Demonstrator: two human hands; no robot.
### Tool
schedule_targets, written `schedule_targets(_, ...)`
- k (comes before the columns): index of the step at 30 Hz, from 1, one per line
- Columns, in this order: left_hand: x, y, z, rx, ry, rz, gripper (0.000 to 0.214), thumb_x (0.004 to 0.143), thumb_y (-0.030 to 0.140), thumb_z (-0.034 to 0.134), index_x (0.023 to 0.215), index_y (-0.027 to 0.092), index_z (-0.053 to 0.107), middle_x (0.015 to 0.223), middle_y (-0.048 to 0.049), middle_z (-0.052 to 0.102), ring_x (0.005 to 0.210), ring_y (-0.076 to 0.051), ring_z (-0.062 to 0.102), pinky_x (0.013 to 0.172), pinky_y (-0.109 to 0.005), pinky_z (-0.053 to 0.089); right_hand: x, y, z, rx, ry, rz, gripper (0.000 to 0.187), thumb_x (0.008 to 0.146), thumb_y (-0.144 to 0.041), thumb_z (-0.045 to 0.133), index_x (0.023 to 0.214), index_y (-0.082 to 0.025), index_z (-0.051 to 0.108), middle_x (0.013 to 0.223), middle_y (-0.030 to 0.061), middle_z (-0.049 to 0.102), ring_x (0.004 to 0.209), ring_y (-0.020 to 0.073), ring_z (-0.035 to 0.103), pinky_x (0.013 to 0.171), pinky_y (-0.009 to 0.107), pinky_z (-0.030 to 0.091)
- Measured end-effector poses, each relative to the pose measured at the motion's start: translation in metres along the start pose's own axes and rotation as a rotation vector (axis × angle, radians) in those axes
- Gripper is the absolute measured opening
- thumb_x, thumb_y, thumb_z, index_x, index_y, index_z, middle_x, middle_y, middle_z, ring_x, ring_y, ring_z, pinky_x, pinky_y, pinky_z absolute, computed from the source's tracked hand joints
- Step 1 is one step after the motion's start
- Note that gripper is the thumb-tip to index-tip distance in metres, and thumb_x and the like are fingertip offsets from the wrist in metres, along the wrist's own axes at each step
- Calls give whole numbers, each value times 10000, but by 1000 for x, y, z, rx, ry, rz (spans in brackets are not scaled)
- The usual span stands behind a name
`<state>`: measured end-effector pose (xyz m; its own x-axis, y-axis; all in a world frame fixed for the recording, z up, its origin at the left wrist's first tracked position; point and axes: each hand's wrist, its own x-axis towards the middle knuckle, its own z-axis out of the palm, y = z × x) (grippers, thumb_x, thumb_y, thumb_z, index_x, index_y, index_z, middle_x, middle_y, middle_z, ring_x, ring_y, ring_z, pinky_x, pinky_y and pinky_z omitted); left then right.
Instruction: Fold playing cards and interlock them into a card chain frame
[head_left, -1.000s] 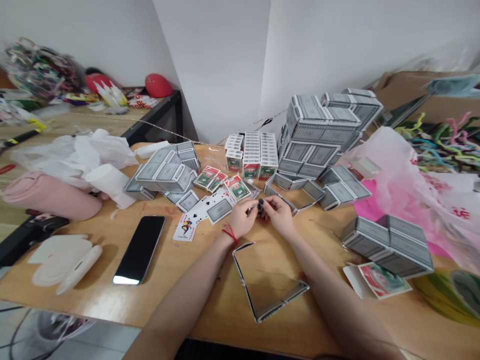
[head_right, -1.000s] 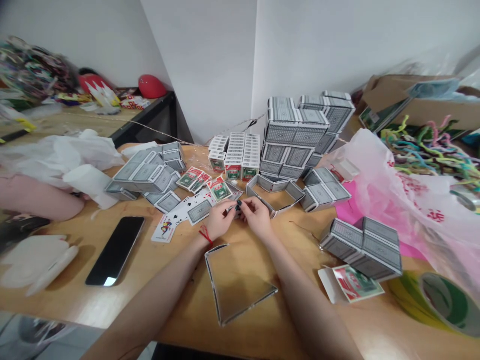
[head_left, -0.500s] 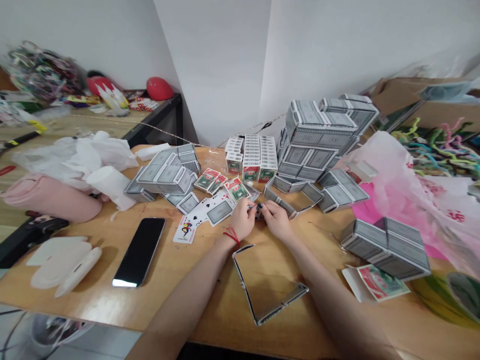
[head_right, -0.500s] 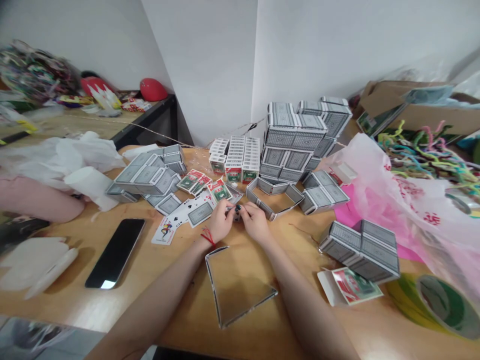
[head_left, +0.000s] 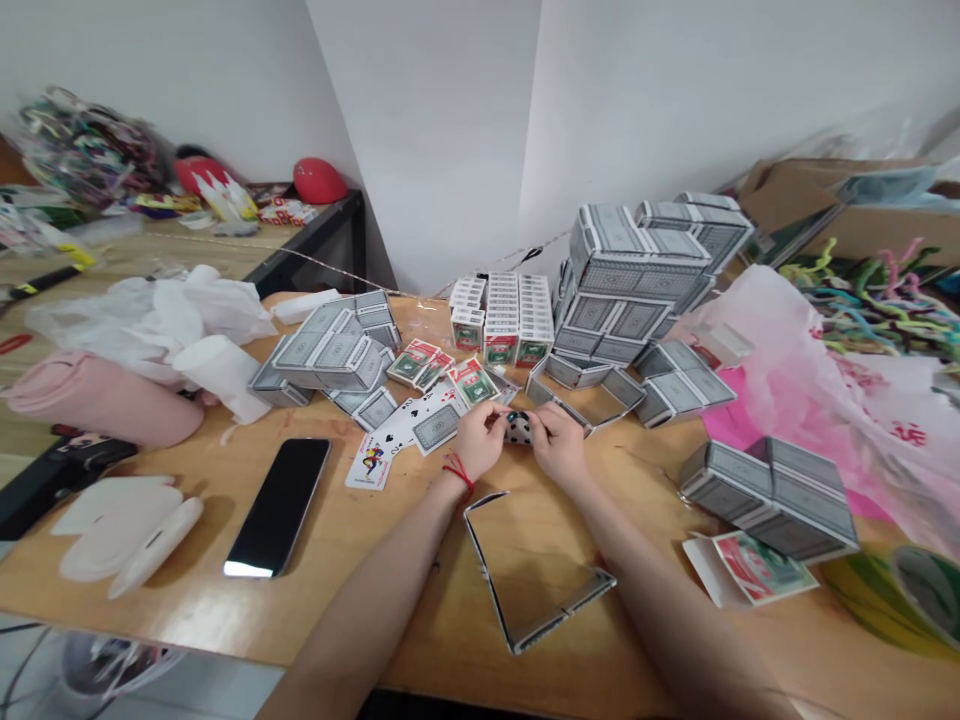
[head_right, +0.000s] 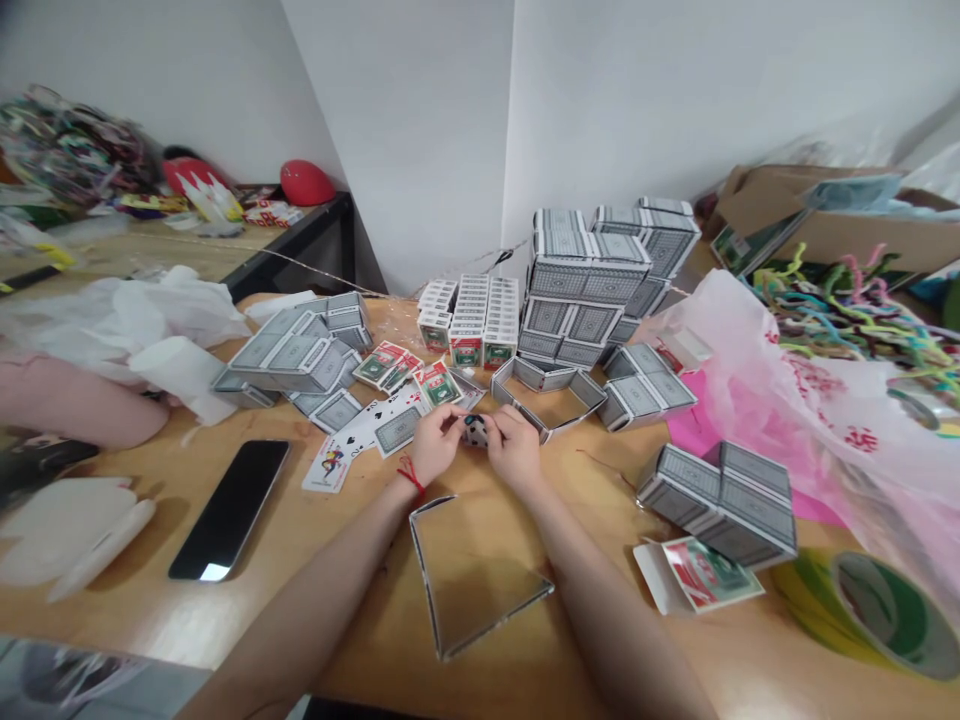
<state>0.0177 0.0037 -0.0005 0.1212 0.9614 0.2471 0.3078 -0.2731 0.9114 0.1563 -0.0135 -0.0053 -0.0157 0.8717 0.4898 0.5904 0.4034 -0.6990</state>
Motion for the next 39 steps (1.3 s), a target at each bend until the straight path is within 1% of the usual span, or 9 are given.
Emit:
schedule_targets(6,4,-5,-5,-17,-78,-16,130,755,166,514,773,156,642,772,-40,662,690,-139,594,651,-264,479,-2,-2,0,-54,10,-28,304,861,-291,376,658,-198,582,656,48,549,631,152,509,590,277,398)
schedule_targets(11,6,-3,-8,-36,-123,-16,165,772,151,490,768,165,654,773,-38,671,719,-145,609,685,-273,488,-1,-4,-1,-73,46,-5,310,862,-288,380,635,-195,570,651,45,538,617,147,498,584,275,390)
schedule_targets(14,5,-1,-10,-14,-108,4,178,766,132,483,768,171,657,775,-36,673,719,-145,609,690,-279,493,0,-4,-2,-43,44,24,309,860,-297,385,632,-193,566,640,42,531,605,148,491,588,281,391)
schedule_targets(18,3,-3,-9,-42,-65,3,136,757,183,518,778,155,649,779,-51,669,700,-141,606,652,-262,495,3,-2,-1,29,26,50,300,855,-320,393,653,-195,577,632,39,548,617,155,504,601,289,403)
schedule_targets(21,2,-6,-7,-59,-52,-8,124,748,219,541,763,145,640,744,-48,660,652,-131,596,605,-245,487,2,-1,-1,49,5,43,250,839,-323,427,704,-200,599,668,44,590,646,164,526,624,299,417)
schedule_targets(23,2,-6,-7,-55,-49,-5,116,743,222,550,753,147,638,742,-47,660,653,-131,595,606,-246,487,2,-1,-1,45,-2,22,223,832,-308,440,725,-205,607,684,45,604,657,168,529,641,308,423)
schedule_targets(30,2,-2,-10,-80,-121,10,120,756,207,538,778,153,643,765,-48,668,690,-139,611,662,-264,499,1,-4,-1,-22,54,-32,231,834,-265,427,696,-211,604,653,42,593,645,175,508,652,328,410)
schedule_targets(36,2,0,-13,-119,-158,30,133,745,174,530,788,162,655,805,-46,675,745,-143,620,702,-267,497,2,-5,-3,-18,76,4,241,836,-265,421,682,-208,597,650,36,595,648,173,512,667,324,407)
schedule_targets(39,2,-1,-13,-155,-168,-8,149,716,153,535,790,158,664,801,-41,680,727,-136,619,684,-253,496,2,-5,-3,-12,84,17,250,834,-273,425,670,-205,601,647,39,598,643,172,516,662,316,406)
